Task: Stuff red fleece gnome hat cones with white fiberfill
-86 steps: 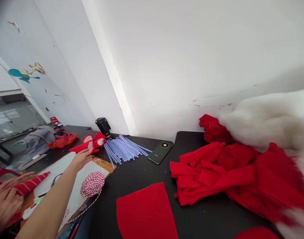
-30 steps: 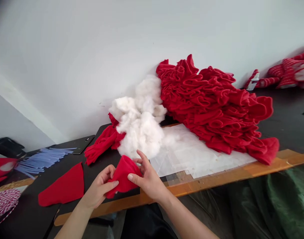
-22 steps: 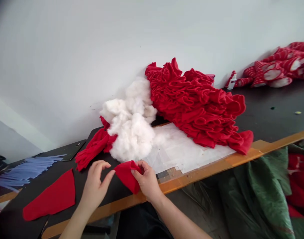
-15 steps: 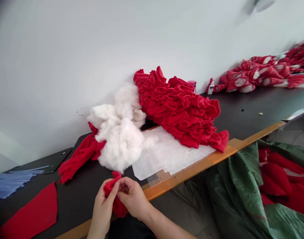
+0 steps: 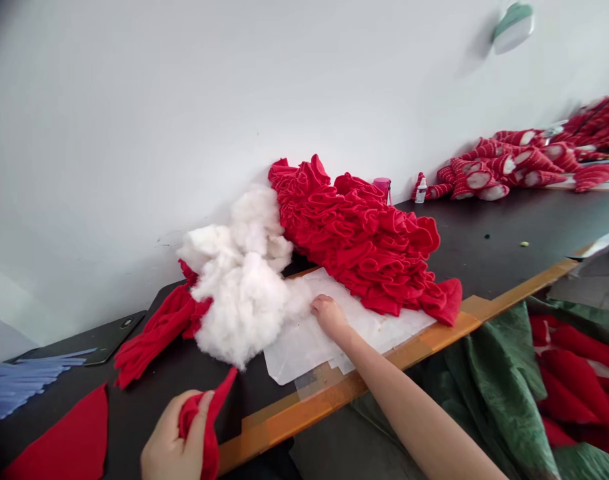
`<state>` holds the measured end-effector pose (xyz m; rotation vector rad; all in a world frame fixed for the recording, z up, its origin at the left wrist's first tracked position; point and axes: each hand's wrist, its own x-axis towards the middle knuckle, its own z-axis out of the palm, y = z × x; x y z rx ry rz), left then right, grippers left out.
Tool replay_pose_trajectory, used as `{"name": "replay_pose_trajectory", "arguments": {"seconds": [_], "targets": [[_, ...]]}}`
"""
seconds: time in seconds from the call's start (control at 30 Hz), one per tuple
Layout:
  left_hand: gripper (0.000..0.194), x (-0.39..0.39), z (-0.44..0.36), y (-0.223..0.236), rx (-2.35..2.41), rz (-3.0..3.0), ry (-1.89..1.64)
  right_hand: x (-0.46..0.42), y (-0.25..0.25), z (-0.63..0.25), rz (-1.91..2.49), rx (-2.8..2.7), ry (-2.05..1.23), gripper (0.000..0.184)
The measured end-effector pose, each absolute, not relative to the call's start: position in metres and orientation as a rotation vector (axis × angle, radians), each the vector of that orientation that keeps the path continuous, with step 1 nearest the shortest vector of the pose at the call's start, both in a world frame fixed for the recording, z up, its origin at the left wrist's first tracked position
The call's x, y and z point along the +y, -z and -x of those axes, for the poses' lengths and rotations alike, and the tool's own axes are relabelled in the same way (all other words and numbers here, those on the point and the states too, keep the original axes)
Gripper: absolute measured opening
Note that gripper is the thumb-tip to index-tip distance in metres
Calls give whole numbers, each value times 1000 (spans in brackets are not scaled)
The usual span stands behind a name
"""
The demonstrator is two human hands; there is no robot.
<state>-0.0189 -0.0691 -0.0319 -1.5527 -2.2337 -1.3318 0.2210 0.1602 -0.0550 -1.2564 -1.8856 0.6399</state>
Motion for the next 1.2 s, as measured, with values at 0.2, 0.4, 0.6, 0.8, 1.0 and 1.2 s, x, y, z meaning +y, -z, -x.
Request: {"name": "replay_pose_trajectory", "arguments": {"seconds": [0.2,0.4,0.6,0.8,1.0,1.2], "targets": [[18,-51,14,28,-2068,1782,704,109,65,-234,1209,-1913,-640,15],[53,26,-68,39,-1693,2570,753,76,61,-239,1098,-1973,-746,13],[28,82,-84,54,-1859,2625,869,83,68,-247,1203,-1771,-604,20],[39,82,-84,60,-1939,2582,928,84,79,-217,1151,-1623,-666,28],[31,82,-88,63,-1942,2588,840,79,69,-219,1062,-1453,-948,9],[35,72,-97,50,-1941,2530,770,79,34,-266,899,-1079,-1144,36]]}}
